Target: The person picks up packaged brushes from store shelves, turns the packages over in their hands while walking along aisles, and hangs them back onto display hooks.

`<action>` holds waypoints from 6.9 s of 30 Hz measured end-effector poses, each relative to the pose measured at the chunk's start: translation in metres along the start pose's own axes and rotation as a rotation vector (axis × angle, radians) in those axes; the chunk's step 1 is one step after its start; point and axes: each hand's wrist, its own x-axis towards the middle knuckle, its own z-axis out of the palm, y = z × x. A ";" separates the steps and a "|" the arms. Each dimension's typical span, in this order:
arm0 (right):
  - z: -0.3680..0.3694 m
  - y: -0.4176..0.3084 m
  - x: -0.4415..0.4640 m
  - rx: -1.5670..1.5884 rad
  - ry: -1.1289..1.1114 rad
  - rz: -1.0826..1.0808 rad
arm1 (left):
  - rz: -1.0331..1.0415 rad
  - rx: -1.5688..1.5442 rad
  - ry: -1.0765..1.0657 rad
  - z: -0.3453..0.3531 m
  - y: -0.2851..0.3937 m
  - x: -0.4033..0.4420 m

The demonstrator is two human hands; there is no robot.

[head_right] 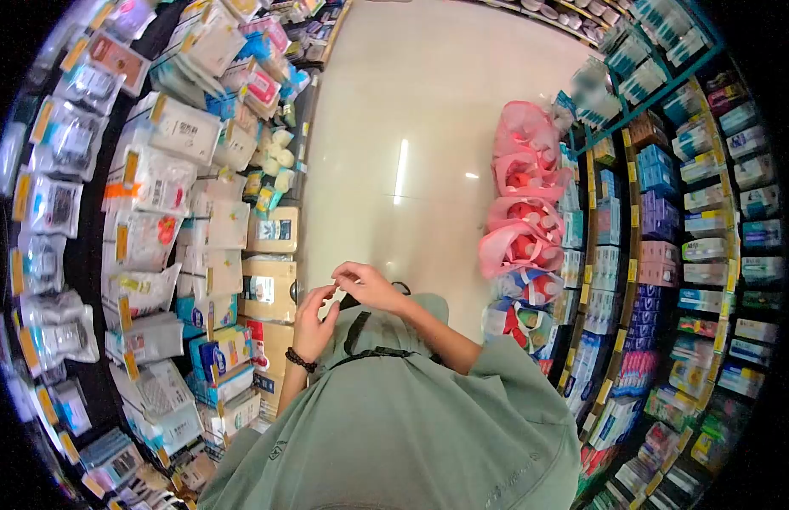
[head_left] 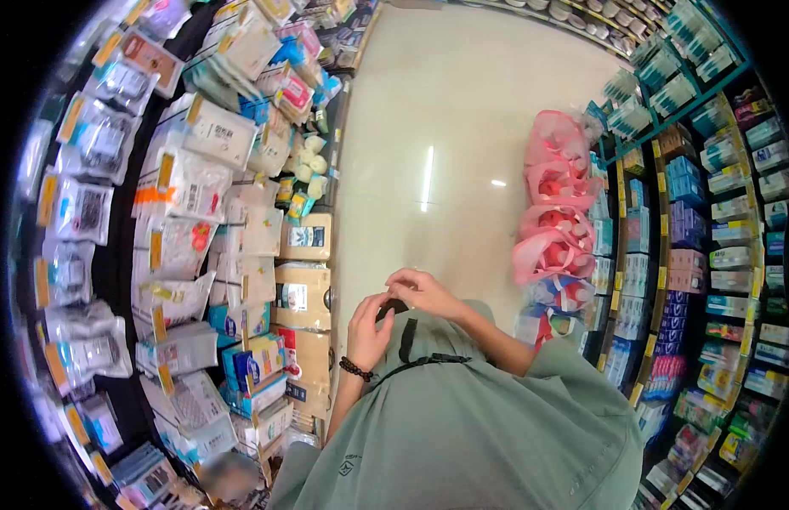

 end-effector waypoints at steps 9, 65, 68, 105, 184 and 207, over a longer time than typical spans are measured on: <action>-0.084 -0.030 0.091 -0.146 0.046 0.091 | 0.130 -0.083 -0.147 0.008 -0.023 0.171; -0.726 -0.317 0.478 0.341 0.761 -0.163 | 0.220 -0.771 -0.706 0.228 0.237 1.110; -0.786 -0.348 0.539 0.152 0.532 -0.372 | 0.288 -0.789 -0.452 0.187 0.248 1.140; -1.150 -0.639 1.146 -0.291 0.365 -0.550 | 0.574 -0.287 -0.110 0.106 0.324 1.786; -0.960 -0.548 1.263 0.440 2.025 -0.728 | 1.149 -0.426 -1.772 0.169 0.309 1.905; -0.851 -0.518 0.966 0.777 2.666 -0.205 | 1.329 -0.588 -2.468 0.319 0.393 1.510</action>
